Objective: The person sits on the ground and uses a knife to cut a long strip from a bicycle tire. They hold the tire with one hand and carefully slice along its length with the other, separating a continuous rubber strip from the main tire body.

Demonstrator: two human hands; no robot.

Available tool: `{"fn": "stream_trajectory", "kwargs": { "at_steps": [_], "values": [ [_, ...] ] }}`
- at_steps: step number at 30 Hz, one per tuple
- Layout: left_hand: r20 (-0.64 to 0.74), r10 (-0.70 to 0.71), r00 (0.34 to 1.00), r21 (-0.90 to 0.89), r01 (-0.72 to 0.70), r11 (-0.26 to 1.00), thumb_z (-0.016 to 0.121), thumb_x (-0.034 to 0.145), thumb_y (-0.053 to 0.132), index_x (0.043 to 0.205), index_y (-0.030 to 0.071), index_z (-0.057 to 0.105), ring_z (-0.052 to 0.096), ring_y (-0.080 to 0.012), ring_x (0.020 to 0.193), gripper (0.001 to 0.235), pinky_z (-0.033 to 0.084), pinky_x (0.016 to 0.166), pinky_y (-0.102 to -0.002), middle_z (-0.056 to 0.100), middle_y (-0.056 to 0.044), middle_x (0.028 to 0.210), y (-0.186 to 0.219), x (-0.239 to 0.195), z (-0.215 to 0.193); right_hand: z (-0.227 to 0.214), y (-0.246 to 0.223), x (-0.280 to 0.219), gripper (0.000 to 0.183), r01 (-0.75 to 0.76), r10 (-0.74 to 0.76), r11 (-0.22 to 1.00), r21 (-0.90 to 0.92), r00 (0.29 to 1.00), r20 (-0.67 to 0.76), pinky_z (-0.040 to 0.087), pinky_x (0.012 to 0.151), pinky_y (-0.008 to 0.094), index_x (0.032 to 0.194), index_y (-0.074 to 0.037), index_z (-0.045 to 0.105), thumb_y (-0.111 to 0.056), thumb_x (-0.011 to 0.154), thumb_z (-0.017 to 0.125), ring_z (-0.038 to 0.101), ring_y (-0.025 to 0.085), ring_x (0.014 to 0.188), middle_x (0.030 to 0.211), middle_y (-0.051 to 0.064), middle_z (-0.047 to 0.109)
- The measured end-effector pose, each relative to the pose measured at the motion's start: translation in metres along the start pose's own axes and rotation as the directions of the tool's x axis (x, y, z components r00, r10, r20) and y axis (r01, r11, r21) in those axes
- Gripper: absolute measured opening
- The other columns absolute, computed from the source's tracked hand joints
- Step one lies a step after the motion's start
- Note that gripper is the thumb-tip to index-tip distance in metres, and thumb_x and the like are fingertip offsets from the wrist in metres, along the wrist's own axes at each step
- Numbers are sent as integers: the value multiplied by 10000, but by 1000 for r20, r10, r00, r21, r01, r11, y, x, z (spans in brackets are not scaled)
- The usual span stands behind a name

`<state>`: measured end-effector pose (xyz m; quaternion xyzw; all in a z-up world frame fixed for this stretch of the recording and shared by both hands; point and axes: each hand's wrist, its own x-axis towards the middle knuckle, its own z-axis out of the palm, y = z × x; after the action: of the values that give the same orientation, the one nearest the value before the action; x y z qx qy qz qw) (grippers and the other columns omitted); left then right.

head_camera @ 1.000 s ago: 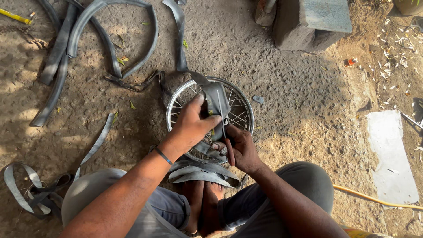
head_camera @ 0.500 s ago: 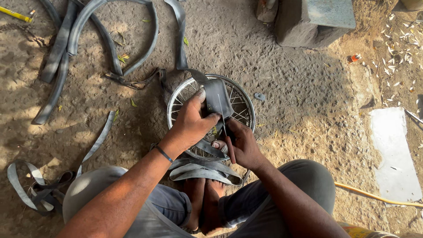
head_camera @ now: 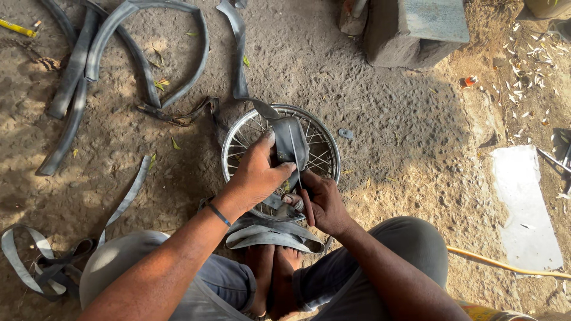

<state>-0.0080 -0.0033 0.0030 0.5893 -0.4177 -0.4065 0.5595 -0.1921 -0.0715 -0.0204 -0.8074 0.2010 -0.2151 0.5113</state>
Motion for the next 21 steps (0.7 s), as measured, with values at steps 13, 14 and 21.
{"fn": "stream_trajectory", "kwargs": {
  "at_steps": [13,14,21],
  "values": [
    [-17,-45,999,-135,43,990,695,861,4,1125,0,634,675,-126,941,270,574,820,-301,722,-71,1035,2,-2,-2,4,1,-4,443,-49,46,996,68,998,49,536,631,335,1017,13,670,-410,923,761,642,134,694,789,81,689],
    [-16,-45,999,-149,42,988,692,861,8,1132,2,632,674,-127,938,278,573,819,-303,720,-71,1033,3,0,-2,3,-1,-2,454,-11,9,999,49,999,35,540,632,332,1024,17,664,-413,918,765,646,133,708,804,82,681],
    [-20,-10,1000,-29,9,1000,714,836,15,1120,-25,602,682,-143,958,308,580,830,-315,719,-94,1026,0,-1,-2,0,-3,2,479,-7,8,1000,-16,999,52,504,611,341,1016,32,633,-405,889,781,576,150,663,752,99,623]
  ]
}}
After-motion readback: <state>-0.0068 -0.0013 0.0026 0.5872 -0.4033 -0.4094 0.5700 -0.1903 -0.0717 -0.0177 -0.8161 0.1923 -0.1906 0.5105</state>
